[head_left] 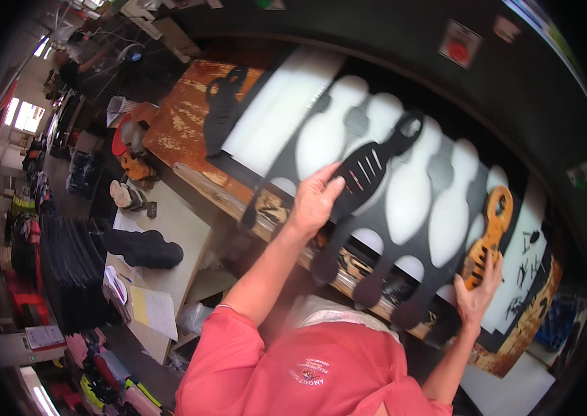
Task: The person uses a die-cutting machine to press and cut multiple black rubber sheets into identical shapes. They repeatedly place a sheet on the die, press the machine, remove the cut piece, and stack the finished items.
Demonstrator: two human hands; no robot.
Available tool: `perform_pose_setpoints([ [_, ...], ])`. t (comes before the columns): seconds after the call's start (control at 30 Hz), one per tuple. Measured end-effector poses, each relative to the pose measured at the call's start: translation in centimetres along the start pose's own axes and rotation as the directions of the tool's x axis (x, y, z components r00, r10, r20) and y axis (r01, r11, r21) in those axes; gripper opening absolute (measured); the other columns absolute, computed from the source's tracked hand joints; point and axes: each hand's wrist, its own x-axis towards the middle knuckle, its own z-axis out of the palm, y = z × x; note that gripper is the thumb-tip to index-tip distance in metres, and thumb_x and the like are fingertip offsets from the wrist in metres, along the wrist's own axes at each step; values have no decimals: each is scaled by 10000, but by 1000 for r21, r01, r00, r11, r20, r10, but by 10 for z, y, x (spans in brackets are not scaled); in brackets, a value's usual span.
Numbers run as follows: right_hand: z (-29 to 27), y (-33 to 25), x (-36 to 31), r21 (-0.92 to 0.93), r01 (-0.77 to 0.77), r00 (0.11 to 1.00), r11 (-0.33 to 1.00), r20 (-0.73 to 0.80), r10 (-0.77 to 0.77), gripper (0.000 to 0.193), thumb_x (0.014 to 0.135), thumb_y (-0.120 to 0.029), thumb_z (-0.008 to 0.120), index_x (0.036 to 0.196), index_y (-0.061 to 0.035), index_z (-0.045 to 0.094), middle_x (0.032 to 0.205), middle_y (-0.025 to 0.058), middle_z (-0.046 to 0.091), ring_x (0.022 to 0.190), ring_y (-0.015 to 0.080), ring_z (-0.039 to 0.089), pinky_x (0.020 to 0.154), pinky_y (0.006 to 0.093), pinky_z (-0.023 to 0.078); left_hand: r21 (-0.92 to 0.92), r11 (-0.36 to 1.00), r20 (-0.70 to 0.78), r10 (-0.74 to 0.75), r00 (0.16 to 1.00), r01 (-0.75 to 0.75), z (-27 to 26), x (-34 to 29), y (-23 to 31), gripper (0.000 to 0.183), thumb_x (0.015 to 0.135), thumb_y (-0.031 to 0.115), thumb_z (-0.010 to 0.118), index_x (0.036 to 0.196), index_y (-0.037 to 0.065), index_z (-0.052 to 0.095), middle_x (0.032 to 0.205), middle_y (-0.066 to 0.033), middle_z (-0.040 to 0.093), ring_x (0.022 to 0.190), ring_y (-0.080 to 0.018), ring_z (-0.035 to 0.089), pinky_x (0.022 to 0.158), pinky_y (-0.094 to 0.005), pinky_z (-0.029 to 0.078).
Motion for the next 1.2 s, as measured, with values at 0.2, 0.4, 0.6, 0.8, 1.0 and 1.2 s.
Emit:
perform_pose_setpoints([
  [0.2, -2, -3, -1, -37, -26, 1000, 999, -3, 26, 919, 764, -118, 770, 1626, -114, 452, 1703, 201, 359, 1521, 444, 373, 1249, 523, 326, 221, 938, -226, 316, 921, -268, -182, 103, 63, 376, 1056, 35, 588, 1416, -67, 621, 1238, -61, 736, 1050, -118, 668, 976, -288, 536],
  [0.4, -2, -4, 0, -23, -95, 995, 995, 17, 95, 903, 790, -108, 748, 1640, -132, 444, 1716, 182, 342, 1562, 377, 363, 1275, 471, 317, 571, 818, -604, 358, 712, 73, -301, 132, 64, 464, 991, 31, 619, 1447, -53, 596, 1356, -198, 693, 1202, -267, 693, 1047, -360, 526],
  [0.6, -3, 0, 1, -56, -75, 997, 996, -1, 75, 933, 715, -139, 805, 1594, -112, 492, 1673, 203, 399, 1501, 423, 401, 1240, 490, 365, 715, 682, -254, 456, 853, -151, -217, 121, 67, 486, 1057, 169, 660, 1480, -56, 573, 1329, -200, 730, 1206, -289, 711, 1073, -377, 536],
  [0.8, -5, -11, 1, -17, -75, 996, 997, -38, 75, 924, 696, -180, 845, 1552, -44, 525, 1651, 249, 411, 1472, 433, 435, 1227, 498, 390, 282, 959, 282, -68, 957, -15, 31, 113, 16, 553, 1099, 294, 638, 1492, -87, 559, 1453, -205, 667, 1376, -275, 614, 1173, -373, 462],
  [1.0, -11, -23, 4, -39, -115, 993, 993, -33, 114, 889, 691, -186, 842, 1515, -19, 553, 1634, 245, 431, 1426, 424, 468, 1197, 491, 430, 296, 945, 258, -216, 942, 136, 151, 95, -22, 633, 1080, 281, 546, 1576, -97, 439, 1625, -298, 467, 1551, -373, 419, 1277, -410, 325],
  [1.2, -15, -28, 6, 12, -121, 992, 993, -42, 122, 886, 660, -209, 849, 1486, -23, 587, 1607, 223, 456, 1389, 406, 489, 1158, 487, 458, 529, 847, 21, -65, 998, 44, 174, 122, -48, 653, 996, 277, 656, 1501, -114, 519, 1324, -302, 704, 1244, -385, 695, 1065, -425, 535],
])
